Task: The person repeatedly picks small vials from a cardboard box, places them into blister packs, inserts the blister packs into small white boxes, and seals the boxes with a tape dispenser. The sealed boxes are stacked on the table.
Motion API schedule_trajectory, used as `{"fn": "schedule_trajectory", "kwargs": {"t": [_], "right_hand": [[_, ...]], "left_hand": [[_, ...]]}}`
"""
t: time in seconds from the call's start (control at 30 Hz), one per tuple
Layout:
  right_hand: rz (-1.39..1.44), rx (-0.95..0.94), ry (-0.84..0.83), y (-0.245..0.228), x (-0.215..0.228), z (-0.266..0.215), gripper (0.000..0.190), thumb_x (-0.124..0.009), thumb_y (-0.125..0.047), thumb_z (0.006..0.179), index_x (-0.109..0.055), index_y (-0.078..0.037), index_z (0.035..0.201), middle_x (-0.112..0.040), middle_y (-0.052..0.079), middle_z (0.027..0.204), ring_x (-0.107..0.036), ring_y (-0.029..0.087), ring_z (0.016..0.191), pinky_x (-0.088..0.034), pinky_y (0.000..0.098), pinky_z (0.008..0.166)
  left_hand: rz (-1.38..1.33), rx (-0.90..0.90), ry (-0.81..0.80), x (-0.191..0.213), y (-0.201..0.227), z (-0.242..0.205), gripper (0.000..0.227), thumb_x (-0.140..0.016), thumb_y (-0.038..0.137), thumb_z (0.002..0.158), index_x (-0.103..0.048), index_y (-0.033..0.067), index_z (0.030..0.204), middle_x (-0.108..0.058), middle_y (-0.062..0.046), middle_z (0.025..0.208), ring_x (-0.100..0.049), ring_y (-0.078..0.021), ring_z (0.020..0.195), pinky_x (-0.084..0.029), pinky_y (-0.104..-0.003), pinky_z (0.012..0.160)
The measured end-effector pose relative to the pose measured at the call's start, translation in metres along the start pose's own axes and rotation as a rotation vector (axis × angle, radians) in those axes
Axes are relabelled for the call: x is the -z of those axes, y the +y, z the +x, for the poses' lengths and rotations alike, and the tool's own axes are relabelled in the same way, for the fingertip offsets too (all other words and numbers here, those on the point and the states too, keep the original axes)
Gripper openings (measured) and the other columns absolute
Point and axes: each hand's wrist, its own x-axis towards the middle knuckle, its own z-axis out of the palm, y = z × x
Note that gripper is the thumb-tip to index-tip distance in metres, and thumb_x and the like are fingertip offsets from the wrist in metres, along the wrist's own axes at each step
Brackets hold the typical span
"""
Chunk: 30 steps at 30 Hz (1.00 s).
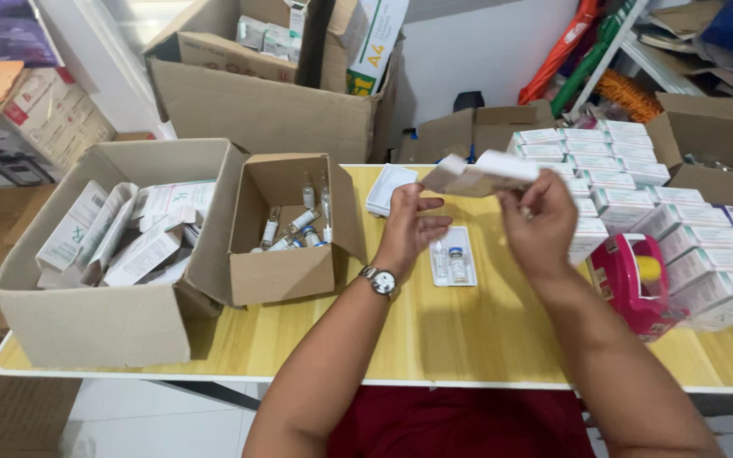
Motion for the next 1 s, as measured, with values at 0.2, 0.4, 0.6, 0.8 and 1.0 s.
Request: {"fn": "schedule_trajectory", "kwargs": {"t": [0.2,0.4,0.6,0.8,1.0], "right_hand": [[-0.143,0.45,-0.31,-0.017,-0.024,-0.02,0.036,-0.072,0.01,0.08,-0.044,-0.008,0.091,-0.062,0.008,0.1,-0.069,0.033,0.108,-0.056,0.0384,0.092],[-0.285,-0.053,-0.153,-0.022,-0.023,-0.012,0.046,-0.063,0.001,0.085,-0.049,-0.004,0.129,-0.054,0.02,0.13,-0.061,0.037,0.115,-0.053,0.0374,0.095],[-0.734,-0.436,-0.672,-0.025,-0.025,-0.007,0.075,-0.075,-0.033,0.088,-0.041,0.0,0.146,-0.062,0.026,0.132,-0.061,0.039,0.121,-0.049,0.0449,0.1],[-0.831,-0.636,-0.797,-0.045,-0.041,-0.011,0.125,-0.092,-0.053,0.063,-0.023,0.002,0.152,-0.054,0.026,0.138,-0.057,0.037,0.127,-0.049,0.0429,0.104],[-0.756,-0.577,-0.706,-0.03,-0.032,-0.012,0.126,-0.089,-0.038,0.065,-0.015,0.004,0.158,-0.051,0.03,0.14,-0.056,0.041,0.128,-0.048,0.0424,0.106]], "left_hand": [[-0.6,0.111,-0.333,-0.009,0.02,-0.024,0.085,-0.05,0.068,0.096,-0.035,0.008,0.153,-0.057,-0.026,0.142,-0.062,-0.038,0.125,-0.053,-0.053,0.102],[-0.437,-0.109,-0.152,-0.002,0.031,-0.017,0.066,-0.058,0.037,0.096,-0.032,0.0101,0.151,-0.057,-0.021,0.136,-0.063,-0.0403,0.121,-0.054,-0.056,0.102],[-0.403,-0.148,-0.022,0.002,0.025,-0.009,0.064,-0.065,0.015,0.092,-0.033,0.0125,0.147,-0.055,-0.017,0.135,-0.061,-0.0331,0.122,-0.055,-0.052,0.101],[-0.316,-0.272,0.044,0.0,0.022,-0.008,0.076,-0.074,0.002,0.086,-0.031,0.015,0.147,-0.053,-0.013,0.135,-0.057,-0.0268,0.125,-0.053,-0.045,0.103],[-0.229,-0.32,0.082,0.0,0.024,-0.005,0.085,-0.078,0.001,0.082,-0.027,0.0197,0.148,-0.05,-0.012,0.138,-0.054,-0.0259,0.127,-0.053,-0.045,0.104]]}}
